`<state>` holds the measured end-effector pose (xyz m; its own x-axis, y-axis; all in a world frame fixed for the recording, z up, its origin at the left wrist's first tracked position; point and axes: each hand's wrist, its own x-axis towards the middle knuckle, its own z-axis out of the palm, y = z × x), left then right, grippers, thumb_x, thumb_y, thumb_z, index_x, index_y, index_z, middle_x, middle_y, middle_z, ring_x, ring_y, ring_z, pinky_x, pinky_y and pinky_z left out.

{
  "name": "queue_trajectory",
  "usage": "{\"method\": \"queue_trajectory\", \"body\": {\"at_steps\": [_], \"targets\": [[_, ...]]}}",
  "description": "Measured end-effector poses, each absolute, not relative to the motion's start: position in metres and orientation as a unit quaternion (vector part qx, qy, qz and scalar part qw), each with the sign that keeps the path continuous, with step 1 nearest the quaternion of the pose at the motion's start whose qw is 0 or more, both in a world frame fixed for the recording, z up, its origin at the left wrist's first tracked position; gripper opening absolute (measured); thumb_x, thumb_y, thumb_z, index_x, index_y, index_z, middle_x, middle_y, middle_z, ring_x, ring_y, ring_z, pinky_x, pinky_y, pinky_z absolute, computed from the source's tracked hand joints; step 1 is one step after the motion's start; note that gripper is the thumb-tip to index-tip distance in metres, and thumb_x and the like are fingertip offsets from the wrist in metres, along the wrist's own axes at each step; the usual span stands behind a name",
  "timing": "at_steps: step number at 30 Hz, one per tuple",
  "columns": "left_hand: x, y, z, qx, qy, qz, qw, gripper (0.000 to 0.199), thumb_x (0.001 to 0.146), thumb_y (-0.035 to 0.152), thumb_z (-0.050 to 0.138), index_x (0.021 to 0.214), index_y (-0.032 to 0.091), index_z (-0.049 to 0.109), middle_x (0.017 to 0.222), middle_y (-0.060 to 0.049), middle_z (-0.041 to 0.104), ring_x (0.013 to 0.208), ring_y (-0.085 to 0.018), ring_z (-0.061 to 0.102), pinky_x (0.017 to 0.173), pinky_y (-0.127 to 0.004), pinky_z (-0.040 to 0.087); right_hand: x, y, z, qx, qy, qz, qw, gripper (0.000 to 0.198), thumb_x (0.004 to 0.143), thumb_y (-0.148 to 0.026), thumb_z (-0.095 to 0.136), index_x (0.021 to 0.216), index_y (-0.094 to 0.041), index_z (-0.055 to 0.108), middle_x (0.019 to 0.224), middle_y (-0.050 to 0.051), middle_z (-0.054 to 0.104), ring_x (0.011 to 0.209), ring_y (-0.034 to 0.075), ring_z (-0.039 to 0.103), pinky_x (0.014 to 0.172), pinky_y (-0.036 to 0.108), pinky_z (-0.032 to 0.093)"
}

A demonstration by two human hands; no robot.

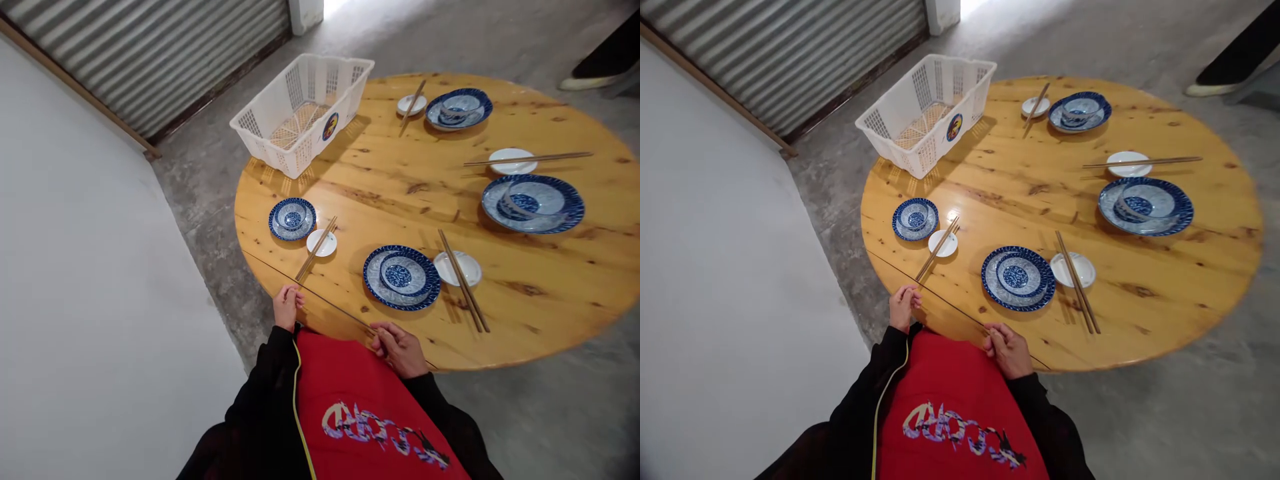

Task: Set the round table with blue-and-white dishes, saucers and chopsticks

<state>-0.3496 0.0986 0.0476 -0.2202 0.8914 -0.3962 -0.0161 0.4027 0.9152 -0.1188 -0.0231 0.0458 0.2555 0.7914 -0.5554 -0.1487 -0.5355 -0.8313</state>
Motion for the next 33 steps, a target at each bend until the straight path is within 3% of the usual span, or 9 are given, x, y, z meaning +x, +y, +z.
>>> {"method": "queue_trajectory", "body": {"at_steps": [9,15,20,27,33], "targets": [[-0.376,0.188,0.056,0.364,0.658,0.459,0.474,0.019,0.080,0.033,0.056,0.087,0.016,0.061,0.065,0.000,0.065,0.052,-0.010,0.059,0.051,-0.021,0.046,-0.128,-0.009,0.058,-0.696,-0.229,0.530,0.427,0.040,0.061,-0.052,0.064,0.084,-0.019,0.063,0.061,0.002,0.064,0.047,0.014,0.054,0.046,0.028,0.046],[-0.375,0.278,0.069,0.426,0.667,0.403,0.460,0.017,0.088,0.027,0.051,0.092,0.014,0.061,0.071,-0.003,0.067,0.057,-0.011,0.063,0.056,-0.021,0.049,-0.129,-0.012,0.059,-0.718,-0.242,0.503,0.416,0.042,0.063,-0.058,0.063,0.083,-0.021,0.063,0.062,0.003,0.066,0.047,0.015,0.056,0.044,0.028,0.046],[-0.372,0.314,0.066,0.482,0.718,0.319,0.388,0.023,0.088,0.024,0.050,0.102,0.014,0.065,0.074,-0.004,0.071,0.058,-0.014,0.065,0.064,-0.026,0.051,-0.126,-0.018,0.057,-0.741,-0.211,0.486,0.413,0.044,0.060,-0.057,0.065,0.084,-0.021,0.064,0.062,0.003,0.066,0.047,0.016,0.057,0.045,0.028,0.048],[-0.373,0.336,0.067,0.574,0.746,0.168,0.291,0.036,0.089,0.047,0.052,0.071,0.018,0.066,0.066,-0.007,0.072,0.071,-0.020,0.069,0.076,-0.028,0.048,-0.126,-0.019,0.057,-0.738,-0.200,0.498,0.409,0.044,0.061,-0.057,0.068,0.084,-0.020,0.065,0.064,0.004,0.068,0.048,0.017,0.059,0.047,0.030,0.050],[-0.374,0.345,0.069,0.604,0.740,0.129,0.266,0.031,0.088,0.036,0.050,0.066,0.021,0.065,0.070,-0.009,0.074,0.082,-0.022,0.070,0.079,-0.028,0.047,-0.132,-0.015,0.062,-0.744,-0.180,0.501,0.404,0.045,0.057,-0.058,0.068,0.083,-0.021,0.064,0.062,0.003,0.066,0.048,0.017,0.057,0.047,0.030,0.049]]}}
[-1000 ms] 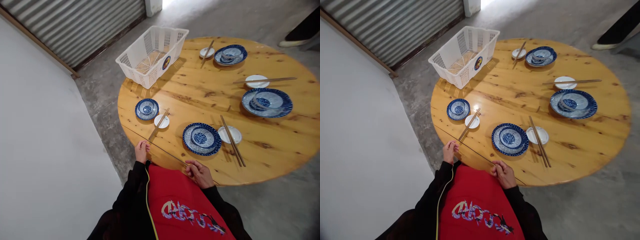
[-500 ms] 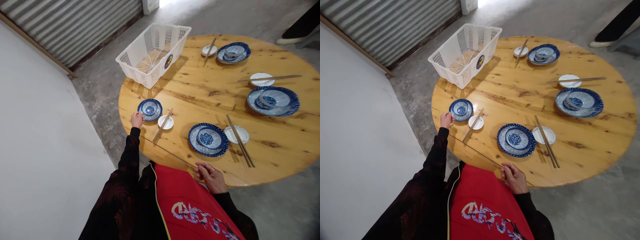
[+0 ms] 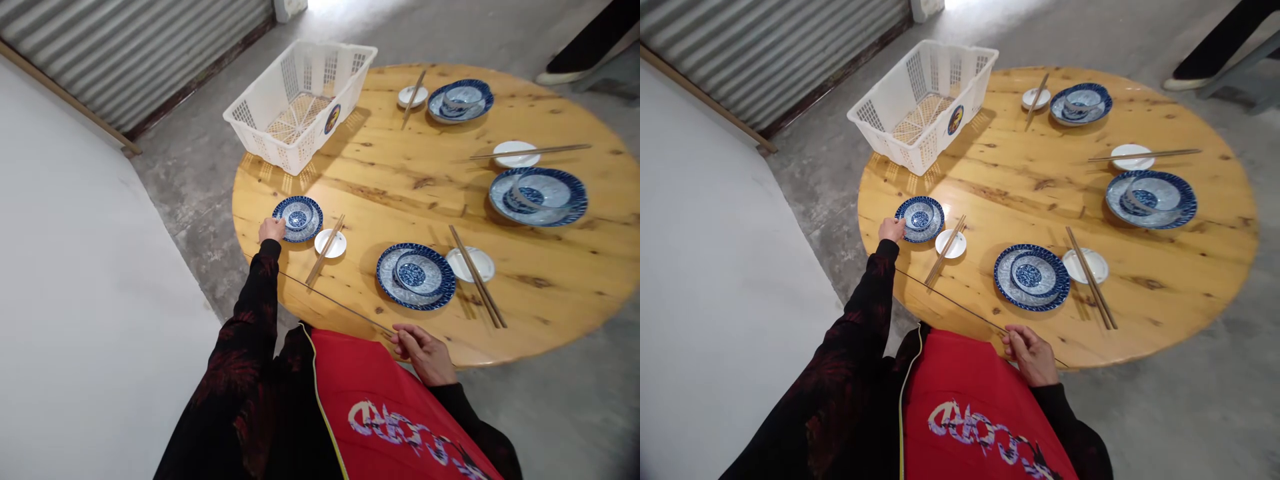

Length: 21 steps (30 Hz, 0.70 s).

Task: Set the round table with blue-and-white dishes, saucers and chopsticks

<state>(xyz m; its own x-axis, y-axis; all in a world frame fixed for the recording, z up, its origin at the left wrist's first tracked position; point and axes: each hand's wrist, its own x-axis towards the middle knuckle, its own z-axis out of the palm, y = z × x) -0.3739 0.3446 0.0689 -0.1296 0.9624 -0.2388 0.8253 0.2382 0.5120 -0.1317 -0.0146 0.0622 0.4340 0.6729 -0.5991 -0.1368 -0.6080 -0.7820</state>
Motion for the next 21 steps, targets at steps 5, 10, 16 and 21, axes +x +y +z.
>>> {"method": "queue_trajectory", "body": {"at_steps": [5,10,16,21], "targets": [[-0.3727,0.3489,0.0675,0.608,0.740,0.115,0.263,0.031,0.086,0.039,0.053,0.063,0.021,0.063,0.074,-0.011,0.074,0.087,-0.025,0.069,0.079,-0.030,0.047,-0.1316,-0.0142,0.0637,-0.740,-0.164,0.514,0.403,0.044,0.055,-0.055,0.069,0.083,-0.021,0.063,0.062,0.002,0.065,0.048,0.016,0.056,0.047,0.029,0.048],[-0.3700,0.3510,0.0687,0.610,0.742,0.108,0.257,0.025,0.084,0.031,0.053,0.064,0.021,0.065,0.077,-0.012,0.075,0.089,-0.026,0.069,0.080,-0.030,0.047,-0.1304,-0.0149,0.0616,-0.734,-0.151,0.518,0.411,0.043,0.056,-0.054,0.069,0.083,-0.021,0.063,0.062,0.002,0.065,0.048,0.016,0.056,0.046,0.029,0.047],[-0.3690,0.3486,0.0731,0.611,0.746,0.101,0.245,0.022,0.082,0.028,0.053,0.066,0.020,0.067,0.081,-0.013,0.076,0.092,-0.027,0.069,0.081,-0.031,0.047,-0.1295,-0.0150,0.0611,-0.734,-0.142,0.522,0.412,0.045,0.054,-0.052,0.070,0.084,-0.020,0.064,0.063,0.002,0.066,0.048,0.015,0.056,0.046,0.027,0.046],[-0.3687,0.3479,0.0730,0.614,0.745,0.092,0.244,0.023,0.082,0.030,0.053,0.068,0.019,0.068,0.076,-0.011,0.075,0.090,-0.024,0.069,0.080,-0.028,0.046,-0.1291,-0.0153,0.0601,-0.741,-0.156,0.514,0.404,0.046,0.056,-0.054,0.069,0.085,-0.019,0.064,0.064,0.003,0.067,0.049,0.015,0.057,0.048,0.028,0.047]]}}
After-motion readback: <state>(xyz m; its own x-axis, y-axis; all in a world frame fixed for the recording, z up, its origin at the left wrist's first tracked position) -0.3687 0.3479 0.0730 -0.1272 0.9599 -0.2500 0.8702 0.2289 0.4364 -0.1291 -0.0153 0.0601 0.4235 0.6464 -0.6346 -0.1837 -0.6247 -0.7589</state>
